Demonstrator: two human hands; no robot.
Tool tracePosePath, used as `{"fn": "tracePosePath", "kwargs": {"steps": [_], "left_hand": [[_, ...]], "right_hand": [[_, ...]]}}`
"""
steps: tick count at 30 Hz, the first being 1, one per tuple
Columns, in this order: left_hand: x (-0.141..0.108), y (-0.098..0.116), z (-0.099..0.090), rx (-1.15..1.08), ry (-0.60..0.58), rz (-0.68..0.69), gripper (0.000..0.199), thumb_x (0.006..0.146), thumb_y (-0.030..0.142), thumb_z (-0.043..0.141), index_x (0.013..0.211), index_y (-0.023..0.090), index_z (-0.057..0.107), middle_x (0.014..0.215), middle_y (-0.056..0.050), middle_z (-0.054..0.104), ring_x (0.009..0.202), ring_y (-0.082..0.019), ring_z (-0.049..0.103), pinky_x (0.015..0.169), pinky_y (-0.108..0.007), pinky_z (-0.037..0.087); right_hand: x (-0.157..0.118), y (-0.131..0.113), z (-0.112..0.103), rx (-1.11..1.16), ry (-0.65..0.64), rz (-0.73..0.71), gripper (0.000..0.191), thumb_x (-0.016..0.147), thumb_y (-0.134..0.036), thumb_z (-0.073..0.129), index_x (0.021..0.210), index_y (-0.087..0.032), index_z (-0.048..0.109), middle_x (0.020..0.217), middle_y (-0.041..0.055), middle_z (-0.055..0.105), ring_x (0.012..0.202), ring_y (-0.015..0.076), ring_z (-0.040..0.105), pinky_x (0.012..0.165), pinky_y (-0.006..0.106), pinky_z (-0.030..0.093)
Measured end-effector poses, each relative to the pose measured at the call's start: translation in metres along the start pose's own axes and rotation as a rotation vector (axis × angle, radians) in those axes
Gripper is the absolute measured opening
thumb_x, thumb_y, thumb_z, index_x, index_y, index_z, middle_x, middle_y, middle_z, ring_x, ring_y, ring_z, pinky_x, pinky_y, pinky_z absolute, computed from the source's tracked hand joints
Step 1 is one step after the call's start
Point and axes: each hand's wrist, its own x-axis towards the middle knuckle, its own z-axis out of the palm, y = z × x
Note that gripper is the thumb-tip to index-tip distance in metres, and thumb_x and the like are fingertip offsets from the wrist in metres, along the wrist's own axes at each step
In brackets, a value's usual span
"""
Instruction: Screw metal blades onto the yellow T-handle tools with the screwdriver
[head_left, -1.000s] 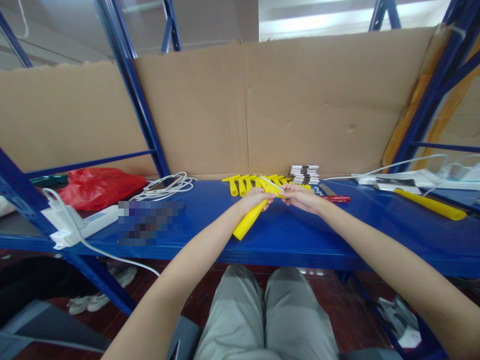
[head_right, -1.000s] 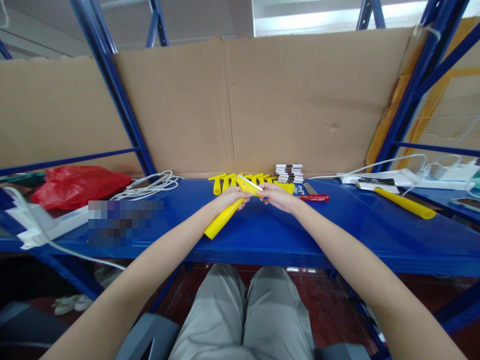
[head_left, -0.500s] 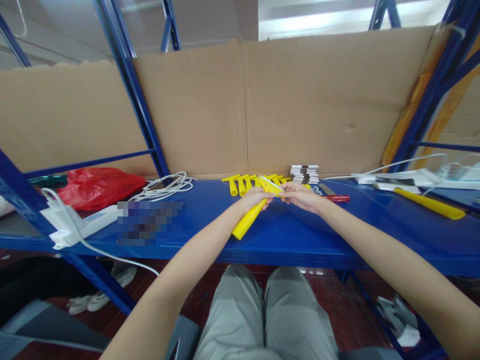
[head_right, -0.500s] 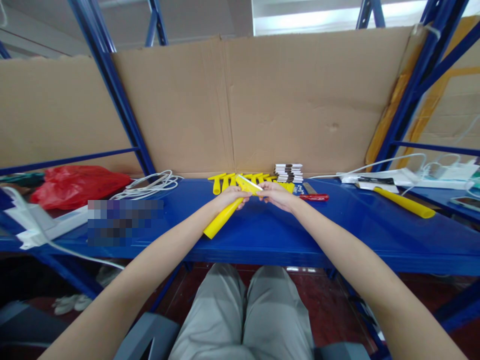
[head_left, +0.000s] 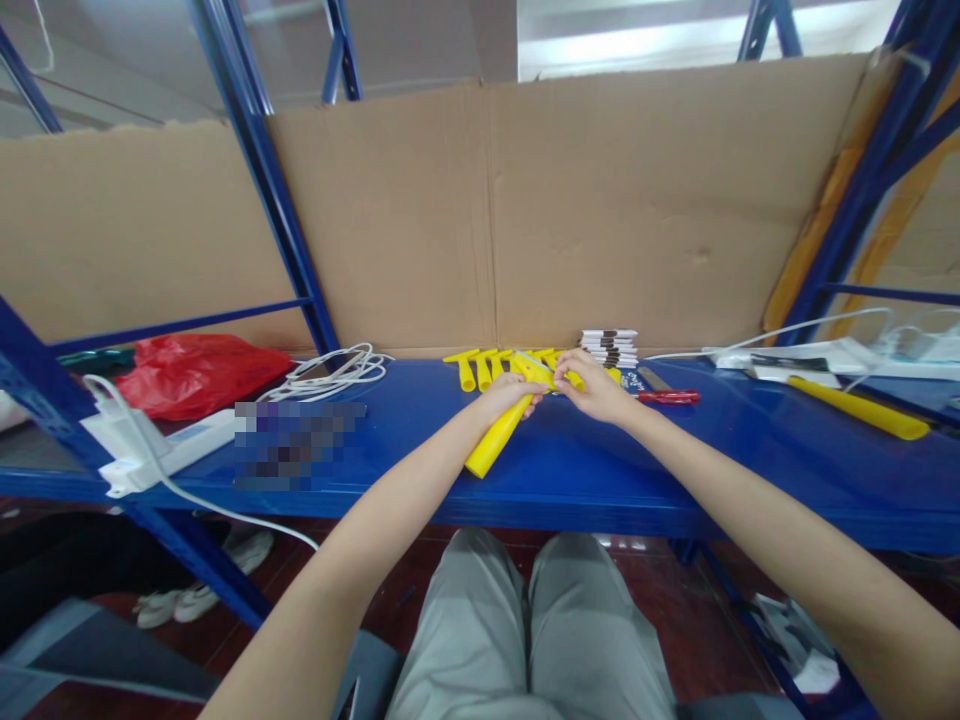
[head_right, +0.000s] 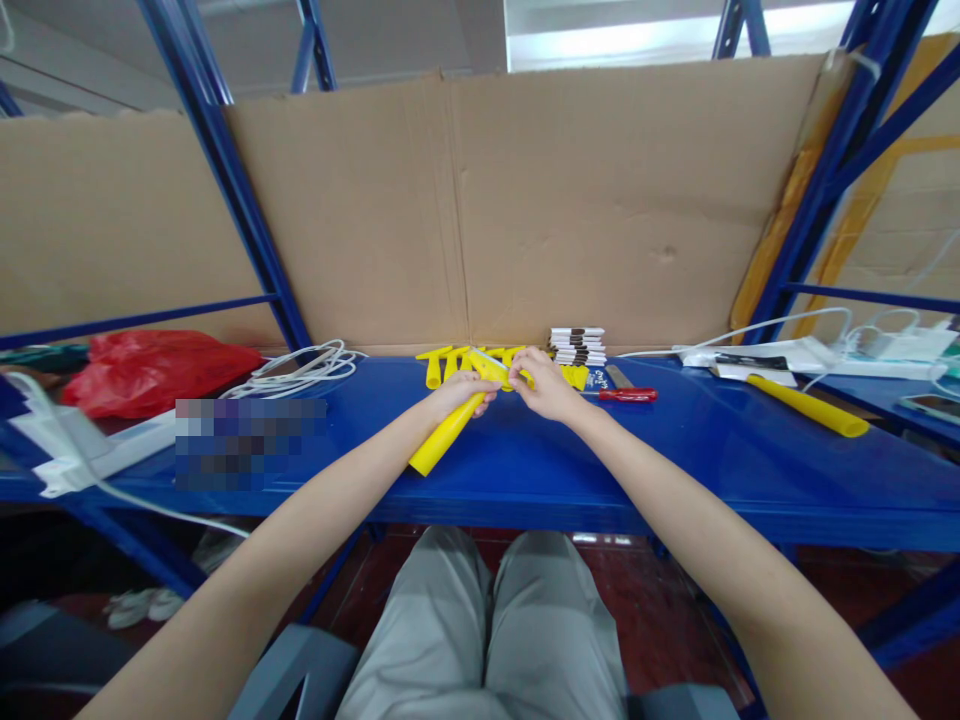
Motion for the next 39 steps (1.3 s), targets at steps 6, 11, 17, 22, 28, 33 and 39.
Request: {"fn": "tracePosePath", "kwargs": {"steps": [6, 11, 17, 22, 28, 33, 39], "left_hand": [[-0.002, -0.002, 0.002, -0.03, -0.012, 0.063, 0.022, 0.078, 0.012, 0.057, 0.057, 0.015, 0.051, 0.046, 0.003, 0.049, 0.037, -0.006, 0.042, 0.042, -0.021, 0.033], [-0.003, -0.002, 0.002, -0.068, -0.057, 0.083, 0.021, 0.078, 0.013, 0.058, 0.059, 0.014, 0.051, 0.049, 0.003, 0.051, 0.037, -0.005, 0.042, 0.041, -0.02, 0.032], [-0.003, 0.0, 0.002, -0.132, -0.086, 0.056, 0.02, 0.079, 0.011, 0.054, 0.06, 0.014, 0.051, 0.048, 0.003, 0.049, 0.035, -0.005, 0.041, 0.038, -0.02, 0.029], [-0.004, 0.002, 0.004, -0.099, -0.07, 0.066, 0.022, 0.078, 0.011, 0.057, 0.058, 0.014, 0.051, 0.046, 0.004, 0.047, 0.035, -0.004, 0.04, 0.04, -0.019, 0.03], [-0.006, 0.008, 0.002, -0.031, -0.005, 0.16, 0.021, 0.076, 0.008, 0.053, 0.056, 0.014, 0.051, 0.044, 0.004, 0.047, 0.035, -0.005, 0.041, 0.042, -0.02, 0.031], [-0.009, 0.013, -0.005, 0.032, 0.003, 0.302, 0.031, 0.077, 0.023, 0.061, 0.051, 0.016, 0.047, 0.04, 0.005, 0.045, 0.035, -0.004, 0.04, 0.043, -0.019, 0.031], [-0.012, 0.015, -0.009, 0.127, -0.034, 0.345, 0.031, 0.078, 0.028, 0.062, 0.053, 0.015, 0.049, 0.04, 0.005, 0.047, 0.035, -0.004, 0.04, 0.043, -0.018, 0.031]], "right_hand": [[-0.001, 0.003, 0.001, -0.072, -0.024, -0.004, 0.01, 0.085, -0.019, 0.045, 0.076, -0.023, 0.047, 0.084, 0.0056, 0.051, 0.084, 0.0216, 0.05, 0.079, 0.039, 0.042], [-0.001, 0.004, 0.001, -0.016, -0.012, 0.019, 0.011, 0.084, -0.018, 0.045, 0.075, -0.024, 0.046, 0.084, 0.0052, 0.051, 0.087, 0.0212, 0.05, 0.079, 0.038, 0.042], [0.0, 0.002, -0.002, 0.021, -0.023, 0.036, 0.01, 0.085, -0.024, 0.046, 0.075, -0.024, 0.045, 0.085, 0.0051, 0.051, 0.086, 0.0211, 0.05, 0.079, 0.037, 0.042], [0.001, 0.004, -0.004, 0.022, -0.019, 0.052, 0.011, 0.086, -0.027, 0.046, 0.076, -0.024, 0.045, 0.084, 0.005, 0.052, 0.086, 0.021, 0.05, 0.08, 0.038, 0.041], [0.002, -0.003, -0.005, -0.021, 0.056, 0.0, 0.01, 0.087, -0.022, 0.042, 0.076, -0.024, 0.043, 0.084, 0.0062, 0.052, 0.086, 0.0218, 0.05, 0.08, 0.039, 0.041], [0.004, -0.017, -0.009, -0.061, 0.172, -0.048, 0.009, 0.089, -0.024, 0.04, 0.082, -0.024, 0.045, 0.092, 0.0081, 0.052, 0.092, 0.0224, 0.05, 0.086, 0.041, 0.04], [0.004, -0.024, -0.009, -0.088, 0.228, -0.059, 0.009, 0.09, -0.027, 0.04, 0.084, -0.025, 0.046, 0.095, 0.0087, 0.054, 0.095, 0.024, 0.05, 0.088, 0.044, 0.039]]}}
